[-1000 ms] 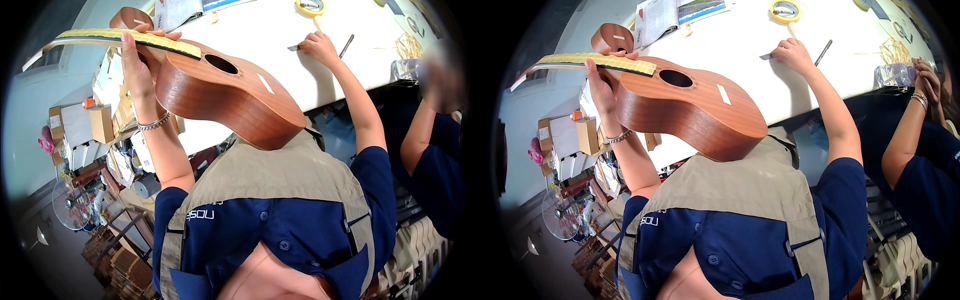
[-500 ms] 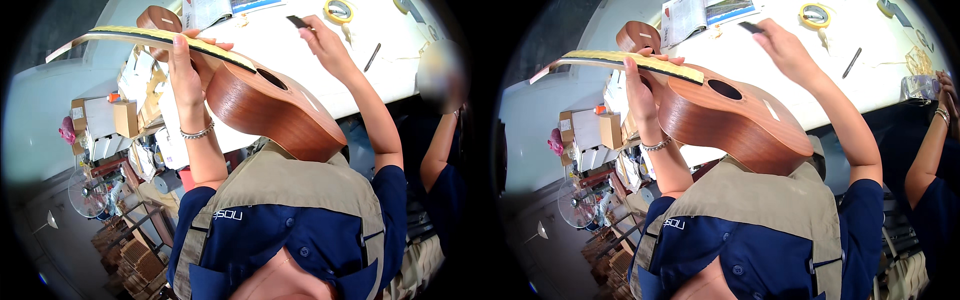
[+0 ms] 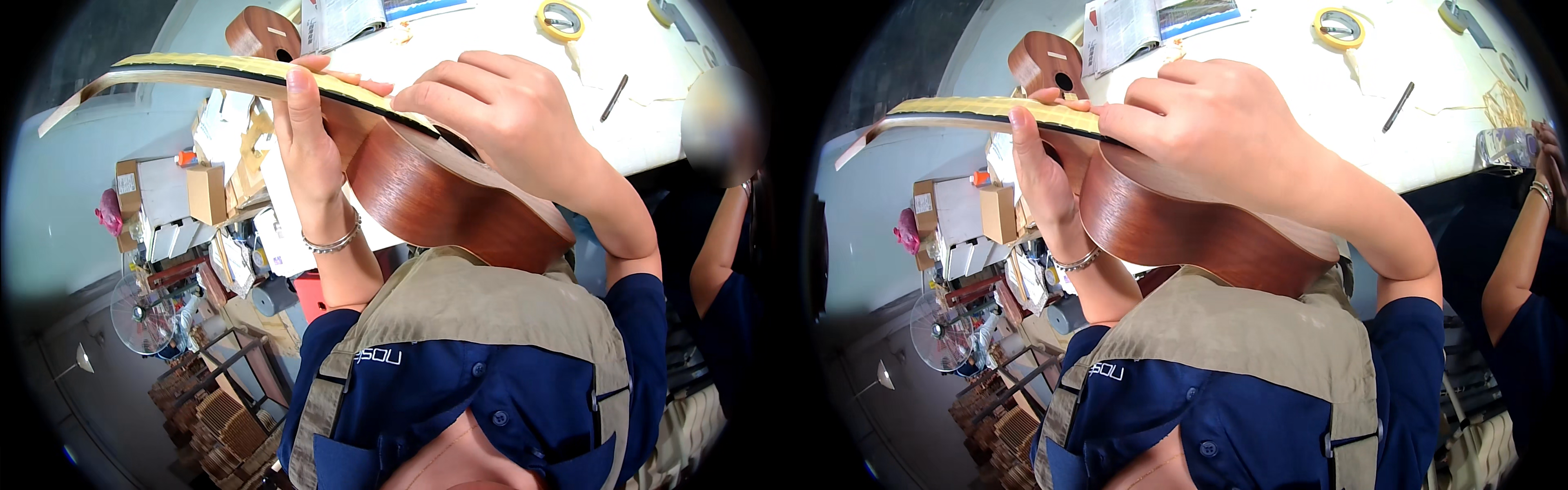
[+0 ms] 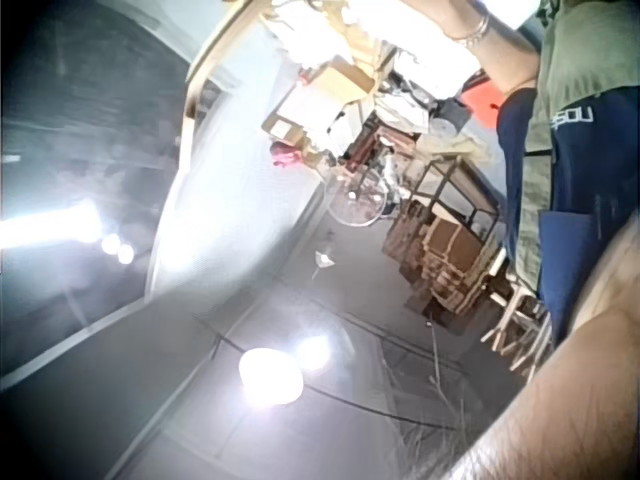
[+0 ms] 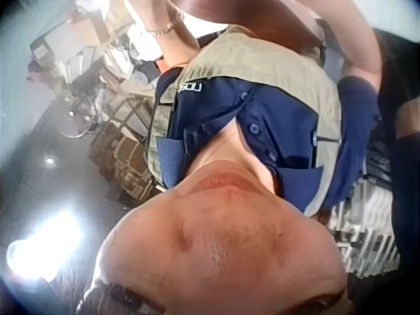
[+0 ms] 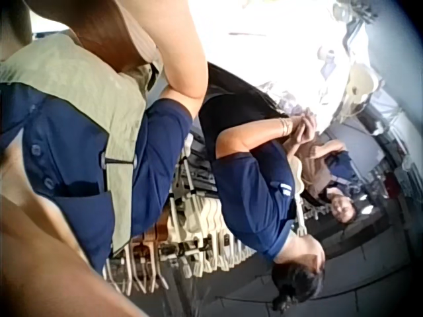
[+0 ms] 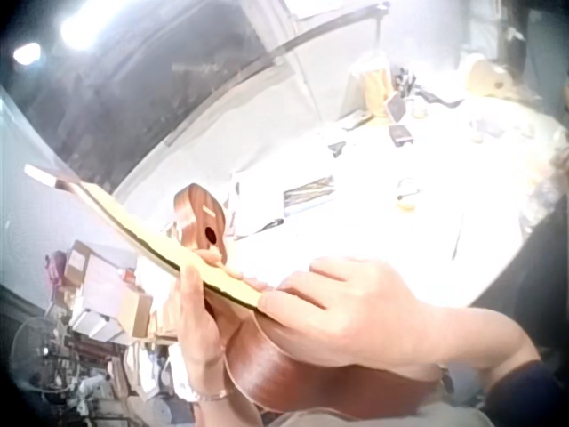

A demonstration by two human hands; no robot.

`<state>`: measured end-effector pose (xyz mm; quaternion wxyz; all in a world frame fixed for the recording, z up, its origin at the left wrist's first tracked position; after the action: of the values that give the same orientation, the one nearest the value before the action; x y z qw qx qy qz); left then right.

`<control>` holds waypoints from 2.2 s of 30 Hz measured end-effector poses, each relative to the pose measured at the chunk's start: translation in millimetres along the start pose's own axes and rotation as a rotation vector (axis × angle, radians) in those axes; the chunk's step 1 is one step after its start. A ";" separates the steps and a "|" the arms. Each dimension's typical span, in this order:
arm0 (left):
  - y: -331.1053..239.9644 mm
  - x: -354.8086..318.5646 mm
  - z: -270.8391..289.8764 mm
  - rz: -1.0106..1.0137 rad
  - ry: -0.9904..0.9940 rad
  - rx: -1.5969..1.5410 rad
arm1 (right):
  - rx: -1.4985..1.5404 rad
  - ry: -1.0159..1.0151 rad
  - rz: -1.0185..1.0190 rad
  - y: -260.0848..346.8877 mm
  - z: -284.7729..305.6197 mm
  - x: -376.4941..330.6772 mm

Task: The person repeatedly picks up unfinished guitar bodies from a rack, scrapes the edges with a small tool, and marks the sides with a pen. The person then returns the guitar to the rack and repeats the process with another unit.

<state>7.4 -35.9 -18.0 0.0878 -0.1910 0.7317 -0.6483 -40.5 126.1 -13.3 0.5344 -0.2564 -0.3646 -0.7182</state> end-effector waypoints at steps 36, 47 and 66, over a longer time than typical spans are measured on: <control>-1.1 -5.0 1.5 -0.028 0.054 -0.116 | -0.118 -0.016 0.142 7.1 -2.9 3.7; -1.4 -6.2 1.0 -0.035 0.033 -0.111 | -0.112 -0.008 0.132 7.1 -2.2 4.8; -2.6 -5.9 3.6 -0.040 -0.015 0.003 | -0.180 0.098 0.207 7.7 5.5 -12.5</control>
<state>14.5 -37.1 -16.7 0.0806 -0.2104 0.7262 -0.6495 -29.5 136.5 -17.5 0.5977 -0.3042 -0.2440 -0.7005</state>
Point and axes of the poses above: each hand's wrist, its own x-axis towards the middle knuckle, its own z-axis out of the back of the hand, y = z × x, the point moved 3 cm from there along x, towards the middle knuckle, and after that the axes turned 3 degrees about z, right-handed, at the moved point
